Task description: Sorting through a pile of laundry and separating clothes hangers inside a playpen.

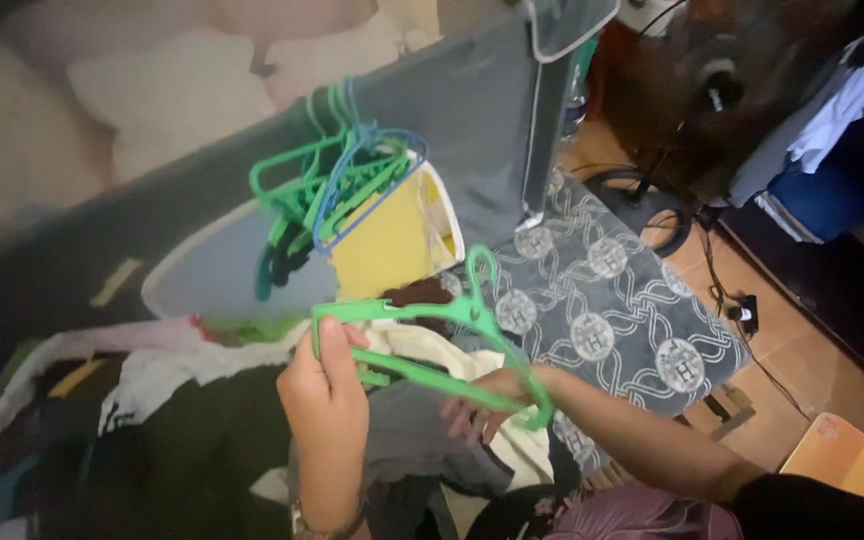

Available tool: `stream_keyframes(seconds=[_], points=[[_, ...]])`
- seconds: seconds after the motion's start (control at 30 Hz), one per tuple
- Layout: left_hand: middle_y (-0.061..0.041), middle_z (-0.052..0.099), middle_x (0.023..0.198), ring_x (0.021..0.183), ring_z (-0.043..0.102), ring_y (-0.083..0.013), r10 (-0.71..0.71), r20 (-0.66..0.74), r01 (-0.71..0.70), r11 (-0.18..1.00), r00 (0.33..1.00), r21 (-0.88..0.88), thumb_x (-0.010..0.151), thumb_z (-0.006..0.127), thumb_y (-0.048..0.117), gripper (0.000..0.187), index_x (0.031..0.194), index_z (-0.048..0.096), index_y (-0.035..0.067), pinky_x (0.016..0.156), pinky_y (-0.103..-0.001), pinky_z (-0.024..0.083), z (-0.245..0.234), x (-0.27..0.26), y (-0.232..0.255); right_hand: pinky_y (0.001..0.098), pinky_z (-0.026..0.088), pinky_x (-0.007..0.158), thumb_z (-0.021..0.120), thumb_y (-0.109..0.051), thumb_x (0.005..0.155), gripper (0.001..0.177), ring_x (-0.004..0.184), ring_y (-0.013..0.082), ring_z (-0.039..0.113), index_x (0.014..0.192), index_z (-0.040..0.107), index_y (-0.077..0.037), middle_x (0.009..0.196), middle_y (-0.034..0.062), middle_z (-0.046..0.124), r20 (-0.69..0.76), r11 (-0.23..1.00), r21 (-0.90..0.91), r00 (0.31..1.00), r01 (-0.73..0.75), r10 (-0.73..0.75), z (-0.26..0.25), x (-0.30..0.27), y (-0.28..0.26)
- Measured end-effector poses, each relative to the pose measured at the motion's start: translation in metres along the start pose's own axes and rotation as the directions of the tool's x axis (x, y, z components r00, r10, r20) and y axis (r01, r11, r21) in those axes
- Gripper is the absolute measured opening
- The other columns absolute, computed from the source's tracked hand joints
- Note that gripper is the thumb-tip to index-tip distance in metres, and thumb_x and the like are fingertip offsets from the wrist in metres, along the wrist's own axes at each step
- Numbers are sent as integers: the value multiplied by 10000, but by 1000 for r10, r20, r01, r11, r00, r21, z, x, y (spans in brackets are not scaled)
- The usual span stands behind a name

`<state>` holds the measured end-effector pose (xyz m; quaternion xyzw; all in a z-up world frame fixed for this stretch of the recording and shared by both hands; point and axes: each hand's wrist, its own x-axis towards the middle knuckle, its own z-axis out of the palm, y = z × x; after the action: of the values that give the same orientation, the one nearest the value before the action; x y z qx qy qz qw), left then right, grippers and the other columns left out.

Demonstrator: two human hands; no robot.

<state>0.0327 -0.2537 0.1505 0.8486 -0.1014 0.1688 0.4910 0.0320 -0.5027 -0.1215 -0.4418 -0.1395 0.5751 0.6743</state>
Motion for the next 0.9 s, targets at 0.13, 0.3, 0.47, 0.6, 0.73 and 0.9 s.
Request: stream_keyframes(seconds=[0.13,0.3,0.47,0.6,0.73,0.9], points=[[-142,687,728,633,671,-299,150,-100,-154,987,984,-37,1076,508,241,326,904,680,24,616,-414,516,12,31,15,518,541,1005,429,-499,1084,641,1204,359,636,1488,454,-3,1415,248,589,-227,974,28,950,225,-213,10,-32,-28],[-161,694,831,724,707,-309,298,-291,-322,946,909,-37,1140,473,228,304,1045,620,-20,642,-426,511,45,123,32,498,476,1130,517,-421,1025,592,1348,342,566,1488,465,-56,1498,213,513,-636,807,-6,620,590,-459,-67,-26,-10],[-244,692,814,713,675,-427,432,-387,-330,894,814,304,1098,548,225,271,1063,652,-23,615,-518,521,132,241,-45,460,350,1164,486,-450,995,597,1428,250,469,1512,476,-151,1538,34,517,-783,852,-158,463,499,-416,-25,-29,-67],[-264,682,787,732,670,-454,342,-345,-235,920,874,314,1089,549,234,286,1012,642,-25,615,-529,520,167,238,-82,443,354,1150,505,-440,992,578,1439,225,459,1499,477,-163,1548,16,511,-725,858,-249,501,450,-473,-14,-9,-81],[-246,700,836,794,698,-435,231,-232,-209,971,945,114,1071,496,224,253,1060,609,-2,626,-517,543,190,194,-154,422,389,1142,518,-435,1006,564,1411,232,486,1486,527,-139,1508,68,550,-667,901,-334,606,276,-433,-17,25,-70],[-295,685,928,755,674,-461,116,-73,-93,960,991,263,1016,541,269,413,1301,547,-29,602,-537,521,117,51,-184,417,418,1106,508,-460,993,583,1398,199,516,1472,518,-128,1507,59,575,-557,949,-269,776,166,-294,-21,70,-32]])
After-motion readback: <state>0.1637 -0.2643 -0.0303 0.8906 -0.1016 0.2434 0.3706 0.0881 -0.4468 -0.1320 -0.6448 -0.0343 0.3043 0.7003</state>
